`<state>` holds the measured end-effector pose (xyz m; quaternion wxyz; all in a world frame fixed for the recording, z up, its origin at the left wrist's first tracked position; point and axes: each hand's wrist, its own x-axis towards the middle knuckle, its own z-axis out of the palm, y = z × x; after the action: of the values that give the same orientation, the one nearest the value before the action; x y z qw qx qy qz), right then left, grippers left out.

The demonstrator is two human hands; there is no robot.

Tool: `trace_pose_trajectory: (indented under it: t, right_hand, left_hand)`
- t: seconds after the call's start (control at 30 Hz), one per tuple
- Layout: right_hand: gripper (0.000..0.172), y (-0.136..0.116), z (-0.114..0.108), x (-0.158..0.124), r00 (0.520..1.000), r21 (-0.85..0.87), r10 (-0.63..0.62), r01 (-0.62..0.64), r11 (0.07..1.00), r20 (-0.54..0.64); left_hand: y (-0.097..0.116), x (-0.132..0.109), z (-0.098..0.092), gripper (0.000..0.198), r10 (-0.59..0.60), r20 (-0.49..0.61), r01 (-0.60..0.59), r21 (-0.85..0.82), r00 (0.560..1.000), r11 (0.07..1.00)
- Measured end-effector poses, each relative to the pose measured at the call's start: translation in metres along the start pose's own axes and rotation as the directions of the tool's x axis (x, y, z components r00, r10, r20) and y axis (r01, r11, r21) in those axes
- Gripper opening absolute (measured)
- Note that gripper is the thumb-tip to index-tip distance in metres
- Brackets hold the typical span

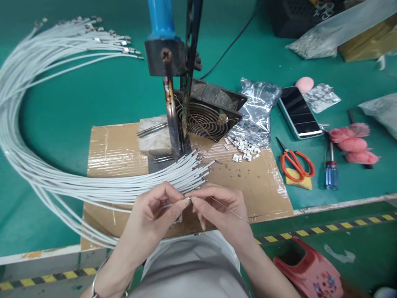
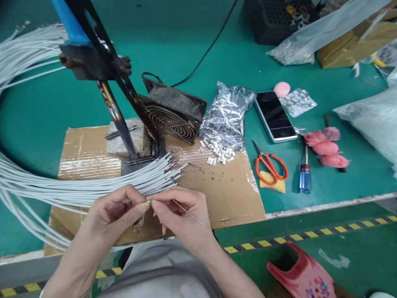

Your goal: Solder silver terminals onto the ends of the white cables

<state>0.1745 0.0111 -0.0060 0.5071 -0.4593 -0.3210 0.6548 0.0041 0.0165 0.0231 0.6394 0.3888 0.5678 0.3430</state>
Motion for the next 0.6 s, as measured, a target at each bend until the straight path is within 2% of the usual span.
trace_pose_trajectory:
  t: [0.1,0.2,0.33,0.43,0.5,0.6]
  right_hand:
    - [0.008,-0.008,-0.006,0.002,0.999,-0.125,0.003,0.003,0.992,0.047]
    - [0.013,-0.019,-0.011,0.002,0.990,-0.307,-0.037,0.076,0.949,0.133]
    - [0.021,-0.029,-0.009,0.001,0.956,-0.508,-0.157,0.267,0.819,0.248]
    - [0.021,-0.029,-0.006,0.001,0.913,-0.561,-0.281,0.404,0.722,0.296]
    - [0.019,-0.028,-0.007,0.001,0.909,-0.545,-0.283,0.410,0.731,0.305]
    - [0.017,-0.029,-0.010,0.000,0.935,-0.530,-0.204,0.335,0.779,0.291]
  left_hand:
    - [-0.008,0.001,-0.008,0.024,0.031,0.071,-0.034,0.050,0.997,0.998]
    - [-0.015,-0.001,-0.015,0.027,0.004,0.103,-0.016,0.109,0.995,0.994]
    - [-0.013,-0.001,-0.014,0.026,0.008,0.096,-0.020,0.125,0.995,0.992]
    - [-0.007,0.001,-0.009,0.023,0.000,0.037,-0.005,0.120,0.999,0.993]
    - [-0.003,0.001,-0.005,0.021,-0.013,-0.007,0.014,0.118,1.000,0.993]
    - [0.004,-0.002,0.000,0.018,-0.005,-0.031,0.009,0.127,1.000,0.992]
